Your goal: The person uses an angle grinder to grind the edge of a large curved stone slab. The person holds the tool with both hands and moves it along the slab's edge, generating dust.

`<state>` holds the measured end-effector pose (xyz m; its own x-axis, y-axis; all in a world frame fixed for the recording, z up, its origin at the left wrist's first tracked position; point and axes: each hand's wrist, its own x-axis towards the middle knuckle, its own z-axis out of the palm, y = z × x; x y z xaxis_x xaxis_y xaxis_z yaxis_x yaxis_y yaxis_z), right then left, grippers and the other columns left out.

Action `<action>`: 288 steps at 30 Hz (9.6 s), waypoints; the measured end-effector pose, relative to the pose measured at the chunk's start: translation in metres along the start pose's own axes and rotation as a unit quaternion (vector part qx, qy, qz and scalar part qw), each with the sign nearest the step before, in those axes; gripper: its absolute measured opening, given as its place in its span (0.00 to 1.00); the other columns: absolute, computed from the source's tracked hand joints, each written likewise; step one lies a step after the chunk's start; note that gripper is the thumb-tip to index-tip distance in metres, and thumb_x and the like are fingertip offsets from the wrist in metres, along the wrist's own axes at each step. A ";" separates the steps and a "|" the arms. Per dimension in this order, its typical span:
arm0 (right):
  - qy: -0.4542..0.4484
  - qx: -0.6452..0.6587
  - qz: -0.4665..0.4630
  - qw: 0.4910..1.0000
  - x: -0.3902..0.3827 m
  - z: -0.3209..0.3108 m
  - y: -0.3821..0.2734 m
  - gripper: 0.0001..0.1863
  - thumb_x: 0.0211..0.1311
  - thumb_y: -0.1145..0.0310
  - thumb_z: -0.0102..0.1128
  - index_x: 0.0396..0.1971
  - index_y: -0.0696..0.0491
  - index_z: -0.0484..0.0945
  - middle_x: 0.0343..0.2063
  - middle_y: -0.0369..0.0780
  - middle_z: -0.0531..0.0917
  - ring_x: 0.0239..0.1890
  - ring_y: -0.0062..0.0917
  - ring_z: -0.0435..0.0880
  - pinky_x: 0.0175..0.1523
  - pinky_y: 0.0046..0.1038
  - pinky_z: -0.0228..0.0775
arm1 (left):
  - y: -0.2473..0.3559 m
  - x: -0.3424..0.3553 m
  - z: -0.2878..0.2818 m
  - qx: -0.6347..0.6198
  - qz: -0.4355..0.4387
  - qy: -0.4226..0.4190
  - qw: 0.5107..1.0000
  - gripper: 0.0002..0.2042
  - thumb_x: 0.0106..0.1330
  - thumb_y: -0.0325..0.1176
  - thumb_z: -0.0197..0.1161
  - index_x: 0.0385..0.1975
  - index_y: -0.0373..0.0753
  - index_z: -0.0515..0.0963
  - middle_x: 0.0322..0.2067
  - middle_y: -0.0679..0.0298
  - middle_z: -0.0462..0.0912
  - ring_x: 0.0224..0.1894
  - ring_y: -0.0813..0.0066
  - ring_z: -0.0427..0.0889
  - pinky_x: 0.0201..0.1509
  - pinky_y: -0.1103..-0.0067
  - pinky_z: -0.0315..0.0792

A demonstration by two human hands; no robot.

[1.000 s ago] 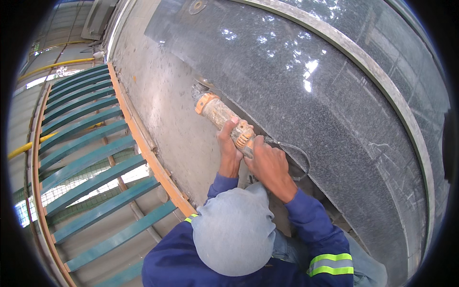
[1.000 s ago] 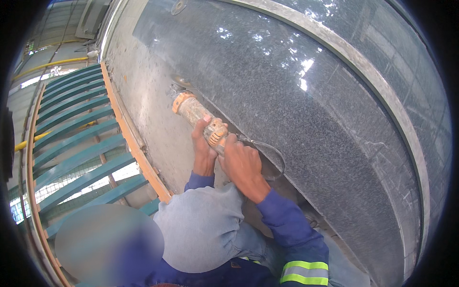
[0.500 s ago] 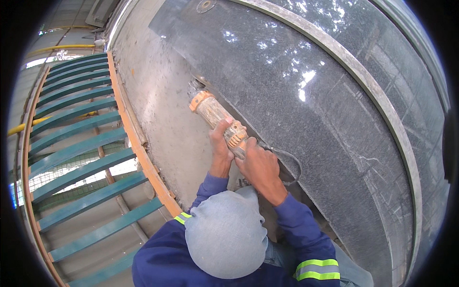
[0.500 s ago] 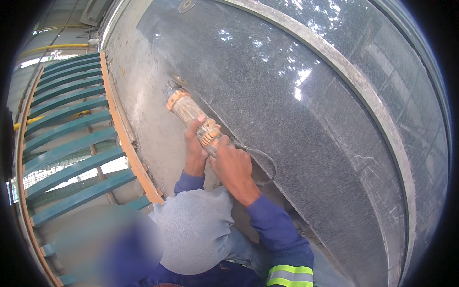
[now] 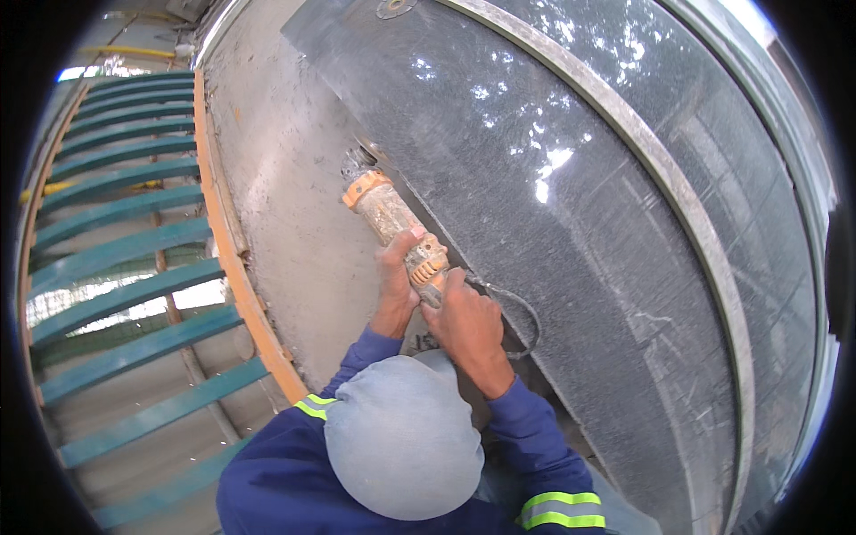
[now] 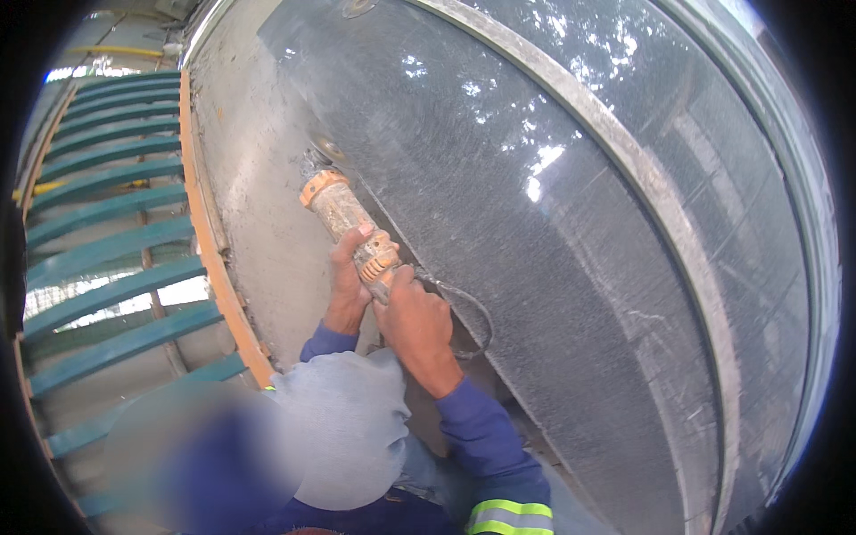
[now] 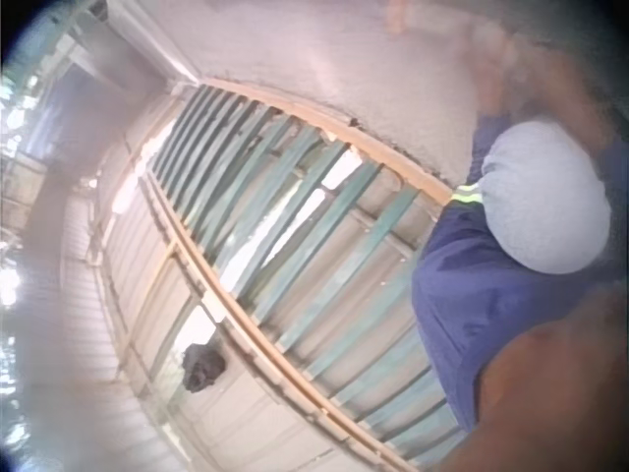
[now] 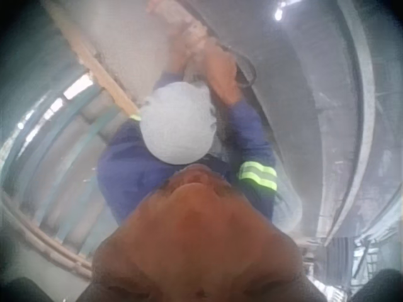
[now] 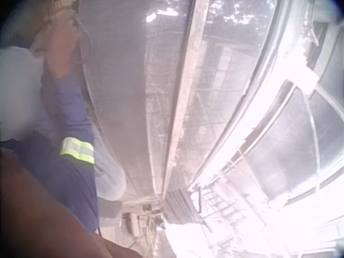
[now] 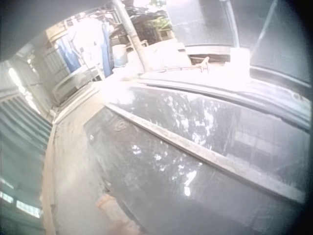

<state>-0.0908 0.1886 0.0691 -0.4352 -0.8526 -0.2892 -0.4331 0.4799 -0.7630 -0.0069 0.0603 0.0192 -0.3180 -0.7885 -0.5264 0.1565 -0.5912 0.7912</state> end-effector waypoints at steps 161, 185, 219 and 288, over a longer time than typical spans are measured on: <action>-0.019 0.004 0.001 1.000 -0.005 -0.017 -0.002 0.23 0.57 0.61 0.75 0.38 0.60 0.72 0.27 0.54 0.87 0.32 0.49 0.90 0.36 0.45 0.81 | 0.011 -0.016 0.014 0.008 -0.009 0.005 1.000 0.18 0.64 0.37 0.65 0.46 0.32 0.73 0.35 0.52 0.83 0.35 0.56 0.88 0.38 0.64 0.85; 0.013 -0.001 -0.026 1.000 -0.002 -0.014 0.002 0.21 0.56 0.63 0.75 0.37 0.59 0.72 0.26 0.53 0.86 0.30 0.46 0.90 0.33 0.41 0.82 | 0.011 -0.010 0.020 -0.008 -0.007 0.011 1.000 0.17 0.62 0.35 0.67 0.44 0.30 0.74 0.34 0.52 0.82 0.33 0.57 0.88 0.36 0.66 0.85; -0.007 -0.005 -0.008 1.000 -0.003 -0.023 -0.002 0.22 0.57 0.61 0.75 0.37 0.60 0.72 0.27 0.53 0.86 0.29 0.47 0.90 0.32 0.41 0.81 | 0.015 -0.018 0.021 0.008 -0.023 0.008 1.000 0.18 0.63 0.38 0.66 0.45 0.32 0.75 0.34 0.54 0.82 0.36 0.58 0.88 0.37 0.63 0.86; -0.059 -0.021 0.034 0.997 0.002 -0.031 -0.011 0.24 0.56 0.59 0.75 0.40 0.59 0.72 0.30 0.54 0.87 0.32 0.48 0.90 0.37 0.44 0.82 | 0.015 -0.017 0.021 0.005 -0.039 0.013 0.999 0.18 0.62 0.40 0.67 0.44 0.33 0.76 0.34 0.55 0.83 0.35 0.61 0.87 0.38 0.66 0.85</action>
<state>-0.1119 0.1879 0.0950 -0.3688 -0.8354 -0.4076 -0.4402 0.5432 -0.7150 -0.0193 0.0682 0.0463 -0.3054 -0.7436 -0.5948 0.1222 -0.6500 0.7500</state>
